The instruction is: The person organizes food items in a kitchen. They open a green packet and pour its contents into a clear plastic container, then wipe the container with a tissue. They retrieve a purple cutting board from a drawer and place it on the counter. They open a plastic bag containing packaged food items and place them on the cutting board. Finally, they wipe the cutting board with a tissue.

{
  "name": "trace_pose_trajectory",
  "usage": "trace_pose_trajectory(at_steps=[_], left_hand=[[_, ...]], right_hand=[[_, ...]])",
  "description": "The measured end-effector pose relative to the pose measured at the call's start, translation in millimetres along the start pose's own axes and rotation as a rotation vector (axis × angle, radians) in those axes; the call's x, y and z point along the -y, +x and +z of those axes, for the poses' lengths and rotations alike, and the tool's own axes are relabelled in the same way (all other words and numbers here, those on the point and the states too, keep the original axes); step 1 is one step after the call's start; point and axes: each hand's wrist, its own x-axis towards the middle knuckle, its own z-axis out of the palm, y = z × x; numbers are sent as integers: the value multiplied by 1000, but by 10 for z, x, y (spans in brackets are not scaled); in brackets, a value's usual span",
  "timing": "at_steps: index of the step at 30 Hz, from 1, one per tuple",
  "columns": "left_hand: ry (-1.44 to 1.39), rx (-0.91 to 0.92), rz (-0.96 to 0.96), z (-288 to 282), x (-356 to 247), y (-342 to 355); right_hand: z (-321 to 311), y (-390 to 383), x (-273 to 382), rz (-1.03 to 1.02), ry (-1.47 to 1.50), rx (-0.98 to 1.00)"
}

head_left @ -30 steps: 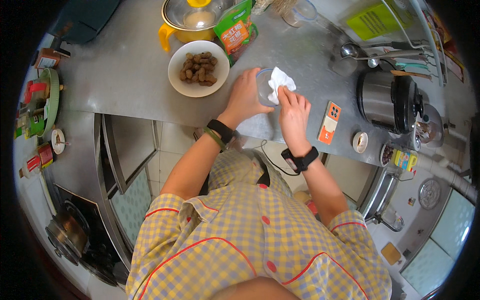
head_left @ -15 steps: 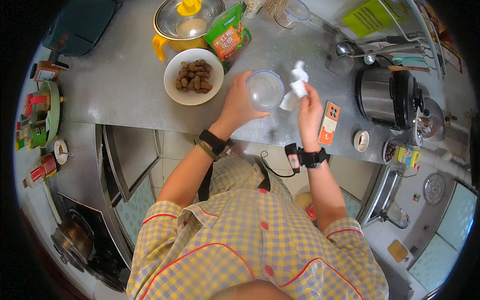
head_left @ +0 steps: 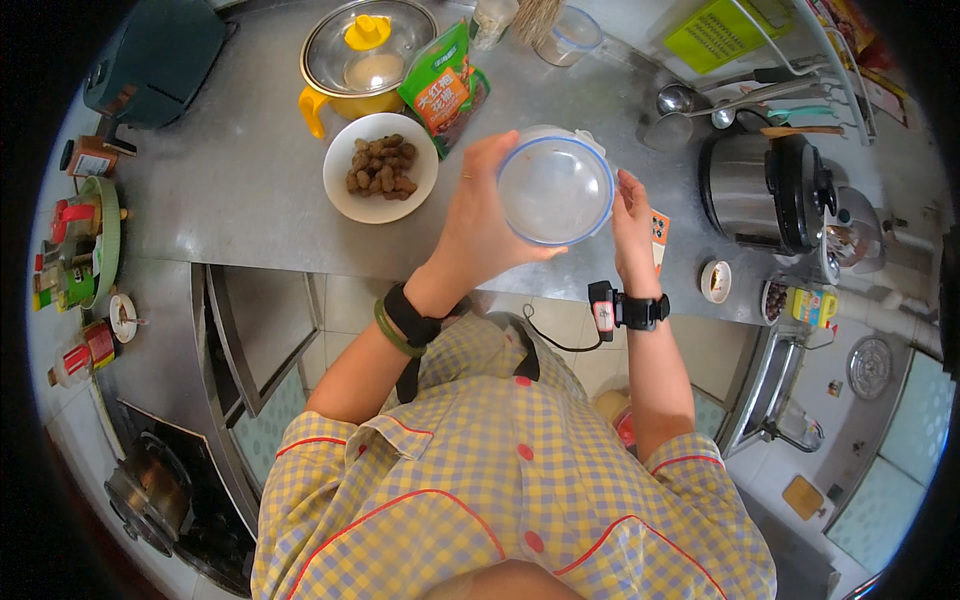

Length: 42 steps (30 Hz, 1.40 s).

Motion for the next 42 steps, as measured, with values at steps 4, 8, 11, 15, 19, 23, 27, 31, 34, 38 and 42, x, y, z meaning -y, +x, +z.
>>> trace_pose_trajectory(at_steps=[4, 8, 11, 15, 19, 23, 27, 31, 34, 38, 42], left_hand=[[25, 1, -18, -19, -3, -13], [52, 25, -82, 11, 80, -67], [49, 63, -129, 49, 204, -187], [30, 156, -287, 131, 433, -460], [90, 224, -298, 153, 596, -604], [117, 358, -293, 69, 658, -591], [92, 405, -237, -39, 676, -570], [24, 255, -550, -89, 766, -557], [132, 317, -588, -80, 902, -511], [31, 248, -614, 45, 915, -495], [-170, 183, -772, 64, 960, -484]], right_hand=[[-108, -174, 623, 92, 343, 319], [-95, -336, 768, 158, 313, 494], [-61, -270, 523, 293, 300, 609], [46, -244, 253, 339, 262, 704], [160, -255, -188, 212, 22, 701], [228, -322, -330, 217, -92, 728], [211, -135, -235, 295, -185, 746], [337, 139, -114, 338, -44, 625], [489, 264, -51, 375, -70, 706], [557, 308, -31, 403, -107, 833], [569, 327, -95, 484, -29, 860]])
